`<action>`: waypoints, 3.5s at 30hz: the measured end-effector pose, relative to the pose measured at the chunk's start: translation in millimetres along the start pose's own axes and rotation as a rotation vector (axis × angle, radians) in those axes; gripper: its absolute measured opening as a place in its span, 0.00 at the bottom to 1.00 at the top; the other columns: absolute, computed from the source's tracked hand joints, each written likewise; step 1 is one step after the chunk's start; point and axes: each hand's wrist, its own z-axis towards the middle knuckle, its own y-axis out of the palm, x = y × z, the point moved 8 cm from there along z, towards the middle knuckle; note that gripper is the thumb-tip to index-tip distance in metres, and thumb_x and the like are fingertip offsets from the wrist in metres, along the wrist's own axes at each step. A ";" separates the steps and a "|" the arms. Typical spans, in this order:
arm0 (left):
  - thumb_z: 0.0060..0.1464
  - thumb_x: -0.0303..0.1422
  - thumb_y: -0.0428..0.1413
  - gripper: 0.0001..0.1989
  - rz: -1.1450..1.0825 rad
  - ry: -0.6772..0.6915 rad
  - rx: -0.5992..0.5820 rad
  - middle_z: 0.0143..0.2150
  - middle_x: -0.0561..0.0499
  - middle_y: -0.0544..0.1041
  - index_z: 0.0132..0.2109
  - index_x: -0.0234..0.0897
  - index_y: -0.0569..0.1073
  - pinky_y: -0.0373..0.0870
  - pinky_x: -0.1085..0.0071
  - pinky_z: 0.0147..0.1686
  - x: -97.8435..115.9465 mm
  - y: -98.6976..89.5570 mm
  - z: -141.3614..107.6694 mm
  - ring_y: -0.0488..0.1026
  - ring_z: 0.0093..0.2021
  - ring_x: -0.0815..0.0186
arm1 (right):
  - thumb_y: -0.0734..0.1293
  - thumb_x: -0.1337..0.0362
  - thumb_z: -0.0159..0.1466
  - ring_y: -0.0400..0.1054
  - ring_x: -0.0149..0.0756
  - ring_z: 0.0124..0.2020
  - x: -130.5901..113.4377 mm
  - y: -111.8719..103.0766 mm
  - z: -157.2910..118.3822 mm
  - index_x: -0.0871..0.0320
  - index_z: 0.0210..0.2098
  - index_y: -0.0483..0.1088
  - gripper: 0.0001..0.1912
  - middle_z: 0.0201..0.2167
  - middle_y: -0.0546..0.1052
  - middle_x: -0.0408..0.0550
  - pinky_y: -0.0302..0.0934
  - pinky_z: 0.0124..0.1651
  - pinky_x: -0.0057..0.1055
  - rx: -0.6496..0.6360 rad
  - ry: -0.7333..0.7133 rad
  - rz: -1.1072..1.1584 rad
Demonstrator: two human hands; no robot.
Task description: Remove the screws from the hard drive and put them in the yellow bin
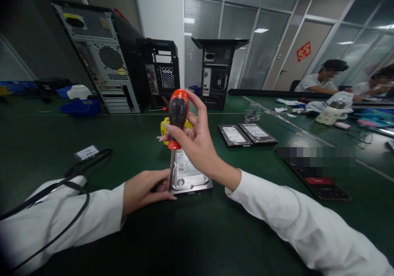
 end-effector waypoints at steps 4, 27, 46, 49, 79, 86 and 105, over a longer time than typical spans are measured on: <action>0.54 0.39 0.57 0.12 -0.005 -0.016 0.016 0.26 0.59 0.66 0.32 0.36 0.65 0.58 0.78 0.25 -6.9 -3.3 5.1 0.63 0.25 0.72 | 0.65 0.68 0.59 0.70 0.28 0.29 2.6 -4.5 3.9 0.41 0.56 0.43 0.34 0.46 0.65 0.44 0.71 0.42 0.38 0.021 -0.006 -0.012; 0.55 0.37 0.57 0.11 -0.083 -0.082 0.071 0.24 0.60 0.64 0.32 0.36 0.64 0.57 0.77 0.25 -7.6 2.4 14.1 0.61 0.24 0.72 | 0.65 0.68 0.60 0.71 0.28 0.31 3.8 -18.3 3.4 0.41 0.57 0.44 0.33 0.47 0.65 0.44 0.71 0.41 0.35 0.037 -0.047 -0.034; 0.49 0.33 0.62 0.12 -0.157 -0.091 0.159 0.22 0.62 0.56 0.30 0.35 0.66 0.53 0.77 0.27 -8.3 -5.5 15.5 0.58 0.24 0.71 | 0.64 0.66 0.61 0.71 0.26 0.31 0.8 -13.5 4.2 0.40 0.59 0.42 0.34 0.46 0.66 0.43 0.70 0.41 0.32 -0.005 -0.087 -0.102; 0.48 0.33 0.62 0.11 -0.196 -0.102 0.154 0.21 0.62 0.55 0.30 0.35 0.66 0.52 0.77 0.27 -8.9 -5.4 16.4 0.57 0.24 0.72 | 0.64 0.67 0.61 0.71 0.26 0.31 0.3 -14.5 4.0 0.40 0.58 0.43 0.34 0.45 0.66 0.41 0.70 0.41 0.33 0.009 -0.088 -0.091; 0.40 0.37 0.65 0.15 -0.598 -0.282 0.056 0.16 0.65 0.47 0.32 0.30 0.75 0.39 0.75 0.21 -34.4 12.6 17.4 0.43 0.19 0.75 | 0.64 0.74 0.58 0.70 0.24 0.31 -8.3 -4.8 2.7 0.50 0.53 0.52 0.26 0.47 0.64 0.44 0.73 0.39 0.28 -0.036 -0.076 0.062; 0.41 0.36 0.64 0.14 -0.601 -0.286 0.054 0.16 0.65 0.47 0.32 0.30 0.75 0.39 0.75 0.21 -32.4 10.4 17.2 0.42 0.19 0.75 | 0.64 0.71 0.59 0.70 0.25 0.31 -5.9 -3.4 3.1 0.48 0.53 0.50 0.27 0.47 0.64 0.44 0.72 0.40 0.29 -0.066 -0.063 0.059; 0.43 0.39 0.63 0.15 -0.559 -0.284 -0.040 0.16 0.65 0.48 0.33 0.30 0.75 0.38 0.74 0.21 -33.4 10.9 18.3 0.42 0.19 0.75 | 0.67 0.69 0.58 0.72 0.29 0.32 -0.3 -0.3 4.4 0.42 0.55 0.45 0.34 0.40 0.69 0.40 0.73 0.40 0.34 -0.157 -0.020 0.077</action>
